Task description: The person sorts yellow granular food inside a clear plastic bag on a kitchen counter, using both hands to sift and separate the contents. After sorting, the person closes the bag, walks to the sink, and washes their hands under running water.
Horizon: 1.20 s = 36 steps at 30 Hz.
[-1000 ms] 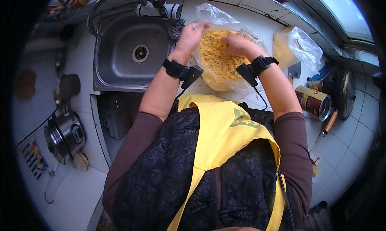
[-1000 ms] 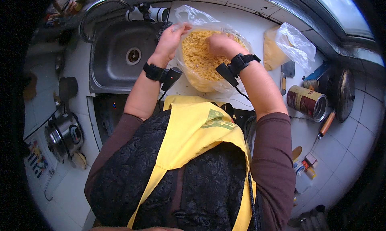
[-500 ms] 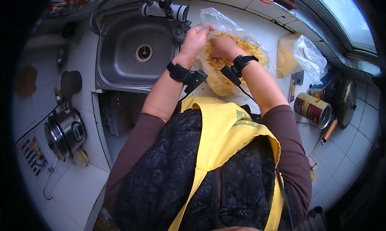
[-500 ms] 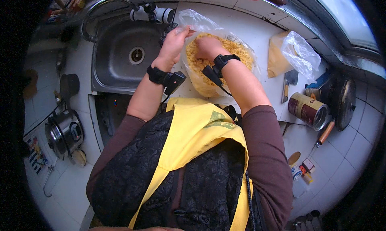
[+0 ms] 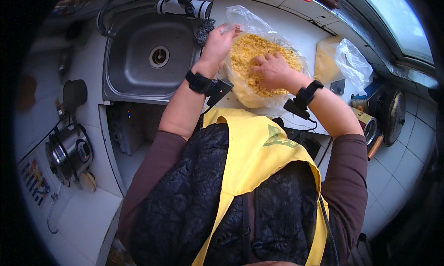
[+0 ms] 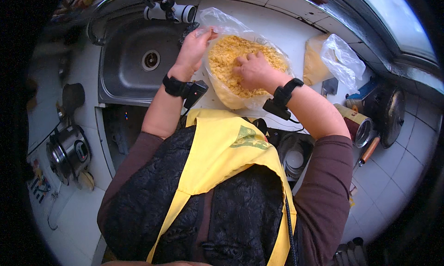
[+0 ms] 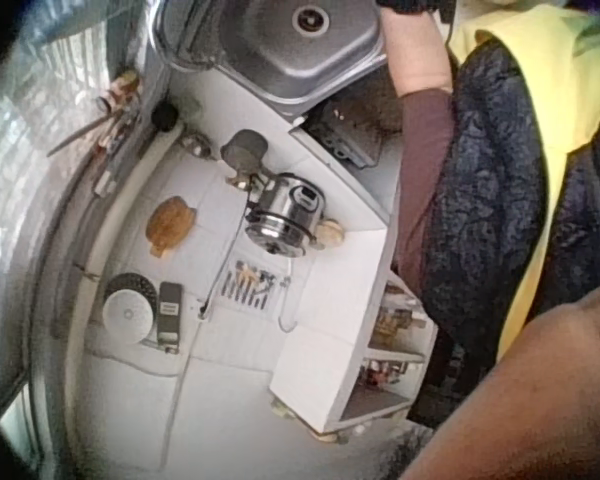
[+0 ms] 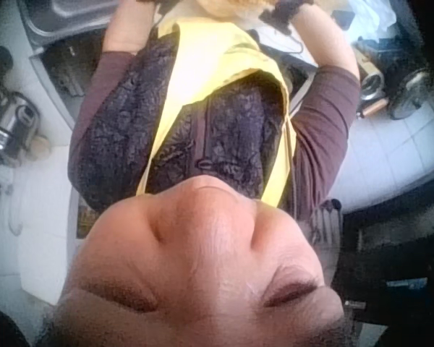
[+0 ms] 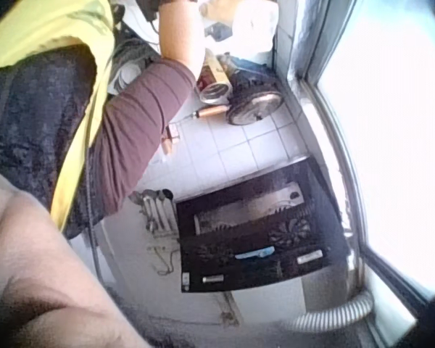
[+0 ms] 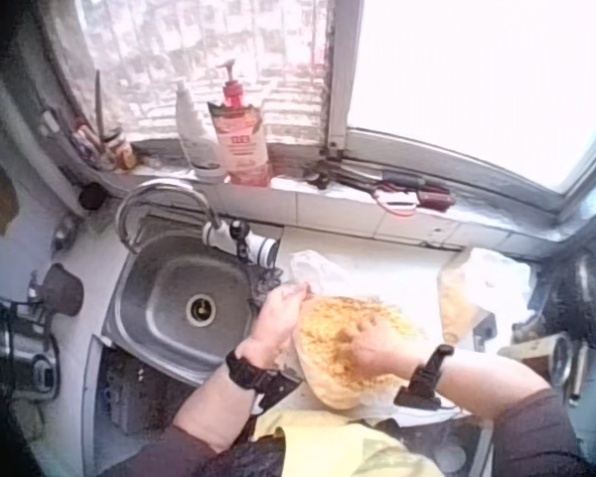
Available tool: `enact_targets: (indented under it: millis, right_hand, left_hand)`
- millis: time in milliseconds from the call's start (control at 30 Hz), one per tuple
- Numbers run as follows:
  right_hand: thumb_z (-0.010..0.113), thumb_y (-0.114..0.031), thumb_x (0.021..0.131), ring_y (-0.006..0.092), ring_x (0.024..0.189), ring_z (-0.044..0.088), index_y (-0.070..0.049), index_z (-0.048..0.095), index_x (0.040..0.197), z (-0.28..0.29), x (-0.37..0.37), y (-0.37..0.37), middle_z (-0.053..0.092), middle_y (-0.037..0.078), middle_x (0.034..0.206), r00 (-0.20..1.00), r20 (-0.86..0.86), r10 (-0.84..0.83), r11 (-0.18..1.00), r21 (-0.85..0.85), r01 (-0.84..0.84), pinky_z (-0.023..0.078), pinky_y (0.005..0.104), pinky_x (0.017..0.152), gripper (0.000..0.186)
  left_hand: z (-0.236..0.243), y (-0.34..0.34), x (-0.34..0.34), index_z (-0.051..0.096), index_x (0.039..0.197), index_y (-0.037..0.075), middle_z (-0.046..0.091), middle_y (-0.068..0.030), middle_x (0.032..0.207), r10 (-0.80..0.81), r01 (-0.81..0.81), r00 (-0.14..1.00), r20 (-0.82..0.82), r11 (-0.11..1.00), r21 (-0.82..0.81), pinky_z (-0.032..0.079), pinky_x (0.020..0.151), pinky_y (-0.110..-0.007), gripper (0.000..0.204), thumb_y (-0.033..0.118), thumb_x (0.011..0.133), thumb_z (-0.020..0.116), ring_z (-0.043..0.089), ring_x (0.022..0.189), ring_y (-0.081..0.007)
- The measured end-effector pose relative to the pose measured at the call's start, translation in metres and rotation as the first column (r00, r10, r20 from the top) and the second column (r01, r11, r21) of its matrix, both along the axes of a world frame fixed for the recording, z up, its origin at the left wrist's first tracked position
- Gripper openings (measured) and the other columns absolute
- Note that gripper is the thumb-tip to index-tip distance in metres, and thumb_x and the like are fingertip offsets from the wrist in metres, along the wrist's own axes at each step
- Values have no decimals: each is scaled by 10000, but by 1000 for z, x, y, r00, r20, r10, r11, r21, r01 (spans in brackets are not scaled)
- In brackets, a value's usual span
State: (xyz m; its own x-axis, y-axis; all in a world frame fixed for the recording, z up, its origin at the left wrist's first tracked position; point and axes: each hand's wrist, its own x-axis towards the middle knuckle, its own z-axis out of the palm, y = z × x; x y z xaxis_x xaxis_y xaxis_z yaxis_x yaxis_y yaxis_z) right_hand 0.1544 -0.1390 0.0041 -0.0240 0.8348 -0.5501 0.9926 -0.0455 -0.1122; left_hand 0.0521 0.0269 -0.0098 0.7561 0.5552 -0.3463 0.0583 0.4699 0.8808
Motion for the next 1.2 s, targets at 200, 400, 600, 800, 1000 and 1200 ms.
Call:
enact_targets:
  millis: [200,400,600,800,1000,1200]
  right_hand:
    - [597,-220,799,303,1106,522,-211,577,1172,-34,-7,10,518,77,1158,994,48,97,977,188,-105,466,456,788,373]
    - [590,-185,818,301,861,634,-151,590,1044,-75,-8,42,558,91,994,998,61,-32,957,289,13,538,410,627,229]
    - [557,-152,826,349,813,654,-98,587,1007,-104,2,60,622,185,905,939,-156,-308,876,340,343,537,448,662,191]
    - [488,-448,920,394,960,614,-8,595,1156,-81,36,64,635,268,1068,592,-566,-574,667,96,739,471,449,838,510]
    - [435,-440,945,240,991,580,-25,551,1238,-26,33,29,639,110,1096,85,-794,-602,474,-271,838,448,361,907,521]
    - [505,-302,879,319,1103,566,-16,520,1268,-19,33,16,575,207,1224,557,-590,-585,657,58,752,442,394,945,483]
  left_hand:
    - [6,-3,-2,617,1114,12,652,-75,1030,23,-23,999,-49,1000,4,467,855,-296,222,149,966,524,603,972,-153]
    - [-1,-1,3,629,1074,-23,661,-77,1011,22,-20,999,31,999,-51,472,856,-269,219,119,975,496,609,931,-141]
    - [-7,-2,3,607,1118,-23,656,-96,1065,-49,48,998,43,999,18,463,910,-296,233,120,977,490,615,1003,-173]
    - [-1,-3,-2,645,1078,-8,671,-74,1009,-62,59,995,76,997,47,474,847,-265,223,107,972,487,617,927,-143]
    - [5,-2,-2,651,1074,1,674,-69,1011,-68,63,996,56,995,79,486,843,-275,220,110,969,491,625,924,-147]
    - [1,-2,-1,647,1073,-2,674,-75,1009,-58,56,997,55,997,47,491,836,-275,219,126,968,503,630,918,-145]
